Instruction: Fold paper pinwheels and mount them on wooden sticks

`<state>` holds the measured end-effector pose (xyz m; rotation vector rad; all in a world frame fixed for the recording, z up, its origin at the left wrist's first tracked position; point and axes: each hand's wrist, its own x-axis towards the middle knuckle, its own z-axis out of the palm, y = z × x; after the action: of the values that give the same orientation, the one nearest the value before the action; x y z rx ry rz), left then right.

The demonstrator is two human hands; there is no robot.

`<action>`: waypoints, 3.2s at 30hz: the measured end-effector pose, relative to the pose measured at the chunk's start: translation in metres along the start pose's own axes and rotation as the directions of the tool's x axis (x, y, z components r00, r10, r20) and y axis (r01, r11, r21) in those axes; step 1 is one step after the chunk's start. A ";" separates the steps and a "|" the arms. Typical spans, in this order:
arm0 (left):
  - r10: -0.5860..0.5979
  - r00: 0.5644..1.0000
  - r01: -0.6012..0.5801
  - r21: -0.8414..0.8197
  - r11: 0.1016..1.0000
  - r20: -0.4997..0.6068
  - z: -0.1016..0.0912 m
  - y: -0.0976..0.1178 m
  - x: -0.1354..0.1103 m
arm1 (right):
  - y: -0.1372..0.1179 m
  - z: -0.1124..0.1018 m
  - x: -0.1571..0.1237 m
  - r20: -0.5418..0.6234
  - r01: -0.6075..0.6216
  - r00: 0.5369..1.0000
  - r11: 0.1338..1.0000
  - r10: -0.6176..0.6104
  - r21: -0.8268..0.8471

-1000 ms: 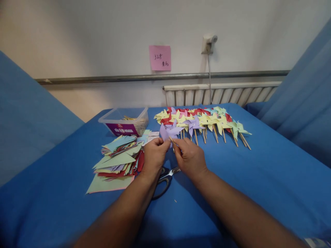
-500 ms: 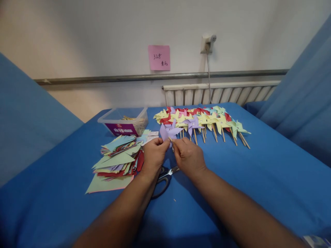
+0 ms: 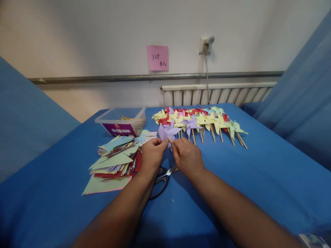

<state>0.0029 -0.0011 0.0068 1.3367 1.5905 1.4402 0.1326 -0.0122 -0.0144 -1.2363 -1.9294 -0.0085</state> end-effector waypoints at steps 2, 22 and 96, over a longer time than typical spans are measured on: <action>-0.002 1.000 0.002 0.000 1.000 -0.008 0.000 0.001 0.000 | 0.000 0.001 -0.001 0.005 -0.003 1.000 1.000 0.003 0.018; -0.008 0.999 0.008 -0.013 1.000 -0.031 0.001 0.001 -0.001 | 0.003 0.002 0.000 -0.027 -0.008 1.000 0.971 0.014 0.241; 0.018 0.999 -0.014 0.092 0.996 -0.042 0.003 0.000 0.000 | 0.004 0.023 -0.001 0.151 -0.370 0.917 0.645 0.369 0.668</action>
<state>0.0055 -0.0005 0.0061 1.3817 1.6958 1.4294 0.1213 -0.0007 -0.0320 -1.0631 -1.4097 0.8595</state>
